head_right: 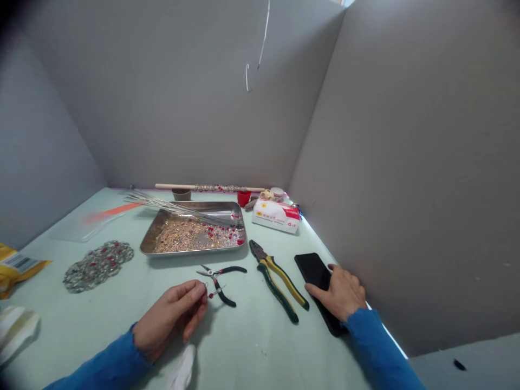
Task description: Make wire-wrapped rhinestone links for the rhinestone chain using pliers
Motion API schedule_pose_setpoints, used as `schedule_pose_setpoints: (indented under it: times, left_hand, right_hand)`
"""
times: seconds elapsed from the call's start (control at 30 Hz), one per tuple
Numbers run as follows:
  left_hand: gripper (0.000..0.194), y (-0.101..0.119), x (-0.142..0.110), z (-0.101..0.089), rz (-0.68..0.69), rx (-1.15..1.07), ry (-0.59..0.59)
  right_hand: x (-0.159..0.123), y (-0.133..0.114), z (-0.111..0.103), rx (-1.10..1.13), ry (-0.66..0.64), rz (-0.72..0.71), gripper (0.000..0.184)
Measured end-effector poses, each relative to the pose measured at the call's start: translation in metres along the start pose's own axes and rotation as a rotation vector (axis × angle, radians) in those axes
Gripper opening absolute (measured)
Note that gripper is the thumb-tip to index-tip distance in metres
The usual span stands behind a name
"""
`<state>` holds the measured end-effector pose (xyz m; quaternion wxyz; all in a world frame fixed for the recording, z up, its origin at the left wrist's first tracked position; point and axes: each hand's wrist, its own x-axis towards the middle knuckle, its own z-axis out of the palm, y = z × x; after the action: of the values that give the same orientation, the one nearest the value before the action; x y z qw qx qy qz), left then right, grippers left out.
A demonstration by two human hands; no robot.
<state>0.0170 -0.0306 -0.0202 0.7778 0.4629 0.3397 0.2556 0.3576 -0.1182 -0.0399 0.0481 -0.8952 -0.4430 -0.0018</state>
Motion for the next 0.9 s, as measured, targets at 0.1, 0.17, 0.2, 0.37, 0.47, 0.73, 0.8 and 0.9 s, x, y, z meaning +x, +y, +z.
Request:
schedule_pose_setpoints:
  times: [0.1, 0.17, 0.2, 0.37, 0.47, 0.73, 0.8, 0.9]
  left_hand:
    - [0.031, 0.001, -0.001, 0.001, 0.004, 0.004, 0.014]
    - [0.030, 0.002, -0.001, 0.002, 0.007, 0.010, 0.023]
    - [0.030, 0.002, -0.001, 0.002, 0.008, 0.017, 0.026]
    - [0.030, 0.003, -0.002, 0.003, 0.009, 0.037, 0.032]
    - [0.030, 0.003, -0.002, 0.002, 0.004, 0.031, 0.020]
    - [0.031, 0.001, -0.001, 0.002, 0.004, 0.020, 0.021]
    - [0.031, 0.000, 0.000, 0.001, 0.009, 0.015, 0.024]
    - [0.030, 0.000, 0.001, -0.001, 0.025, -0.019, 0.020]
  right_hand:
    - [-0.003, -0.002, -0.002, -0.003, 0.003, -0.004, 0.084]
    - [-0.007, -0.003, -0.004, -0.012, -0.001, 0.012, 0.086]
    - [-0.009, -0.003, -0.005, -0.018, -0.002, 0.023, 0.088]
    - [-0.015, -0.001, -0.008, -0.038, -0.043, 0.016, 0.087]
    - [-0.015, -0.002, -0.008, -0.031, -0.027, -0.008, 0.083]
    - [-0.002, -0.012, -0.005, -0.020, 0.019, -0.018, 0.084]
    - [0.003, -0.018, -0.009, -0.013, 0.016, -0.017, 0.083]
    - [0.001, -0.037, -0.025, -0.020, 0.043, -0.022, 0.072]
